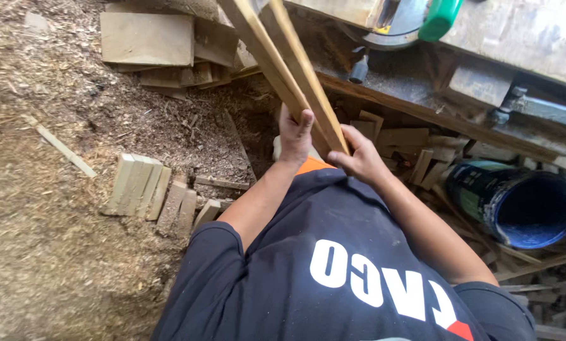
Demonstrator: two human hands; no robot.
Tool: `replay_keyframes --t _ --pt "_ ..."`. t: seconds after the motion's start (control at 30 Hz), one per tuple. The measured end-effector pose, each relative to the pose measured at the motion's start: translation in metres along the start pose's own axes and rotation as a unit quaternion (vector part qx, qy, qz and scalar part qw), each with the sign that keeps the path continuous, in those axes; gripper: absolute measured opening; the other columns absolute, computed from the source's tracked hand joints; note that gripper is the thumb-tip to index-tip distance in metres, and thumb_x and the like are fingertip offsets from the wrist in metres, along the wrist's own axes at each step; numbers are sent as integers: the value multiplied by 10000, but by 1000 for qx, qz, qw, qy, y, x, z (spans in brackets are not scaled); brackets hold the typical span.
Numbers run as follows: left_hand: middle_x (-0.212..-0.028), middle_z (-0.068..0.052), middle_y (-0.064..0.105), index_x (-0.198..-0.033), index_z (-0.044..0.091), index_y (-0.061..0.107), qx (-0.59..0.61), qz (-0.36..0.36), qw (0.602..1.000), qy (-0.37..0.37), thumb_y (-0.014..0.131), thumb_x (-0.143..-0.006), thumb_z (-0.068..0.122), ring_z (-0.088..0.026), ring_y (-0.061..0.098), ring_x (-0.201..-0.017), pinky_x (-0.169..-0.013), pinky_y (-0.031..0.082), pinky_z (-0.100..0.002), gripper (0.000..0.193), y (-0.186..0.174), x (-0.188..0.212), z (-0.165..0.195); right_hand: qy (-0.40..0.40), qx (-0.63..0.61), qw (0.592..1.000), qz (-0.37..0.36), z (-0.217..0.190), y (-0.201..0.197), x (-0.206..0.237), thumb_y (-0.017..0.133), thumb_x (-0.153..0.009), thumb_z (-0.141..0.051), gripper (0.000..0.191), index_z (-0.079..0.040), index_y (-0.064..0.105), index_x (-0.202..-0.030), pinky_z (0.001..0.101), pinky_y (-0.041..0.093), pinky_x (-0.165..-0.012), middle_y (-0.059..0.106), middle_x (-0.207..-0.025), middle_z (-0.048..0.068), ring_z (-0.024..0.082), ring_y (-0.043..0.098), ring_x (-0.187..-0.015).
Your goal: The person picks up wooden planks from a pile on the floor, places them on a circular saw table, and cuts them into shorter pieces. The cut pieces are set aside on the table or dropped back onto the floor pile. The process is repeated with several planks throughout the clip.
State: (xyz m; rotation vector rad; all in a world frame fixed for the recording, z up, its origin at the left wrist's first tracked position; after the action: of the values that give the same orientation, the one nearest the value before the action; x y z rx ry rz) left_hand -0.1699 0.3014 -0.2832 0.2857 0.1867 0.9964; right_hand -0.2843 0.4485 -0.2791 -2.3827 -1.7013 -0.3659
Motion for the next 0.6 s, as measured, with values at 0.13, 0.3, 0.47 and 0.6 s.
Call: replay_keyframes --t 0.13,0.3,0.47,0.6 --pt "-1020 9 573 -1264 69 533 -7 21 1000 -15 701 -941 581 -105 536 -912 -839 472 -232 628 -2 -19 -2 -83 44 995 43 -14 0 -22 774 -921 -209 558 -18 553 -1397 312 507 -970 666 -1200 84 162 626 -1114" --pt "-1099 -6 583 -1254 50 539 4 -25 998 -56 686 -1020 452 -119 550 -989 -928 494 -274 488 -22 -50 1 -20 41 995 86 -25 9 -64 721 -945 -289 544 -21 587 -1398 312 531 -933 619 -1257 70 157 646 -1040" --pt "-1218 -45 625 -1340 49 504 53 -85 989 -109 666 -1051 364 -134 580 -1111 -1009 486 -287 457 -37 -70 3 -67 -57 994 62 -44 38 -103 711 -986 -299 572 -14 549 -1454 301 490 -1061 664 -1331 62 132 604 -1213" --pt "-1384 -93 600 -1398 49 472 109 -145 969 -166 694 -1030 294 -164 584 -1228 -1088 478 -332 495 -54 -91 10 -36 -147 987 50 -52 58 -115 799 -857 -264 689 -50 521 -1449 313 515 -1013 662 -1300 44 134 622 -1179"
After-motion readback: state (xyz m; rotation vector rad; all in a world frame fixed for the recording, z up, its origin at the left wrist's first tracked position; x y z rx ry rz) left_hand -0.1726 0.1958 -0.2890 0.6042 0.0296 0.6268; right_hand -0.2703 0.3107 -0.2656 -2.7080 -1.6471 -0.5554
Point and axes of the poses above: each hand's wrist, its own x-axis away from the middle knuckle, its own y-axis out of the palm, z = x × y, the point moved 1 cm from there along -x, towards the middle knuckle
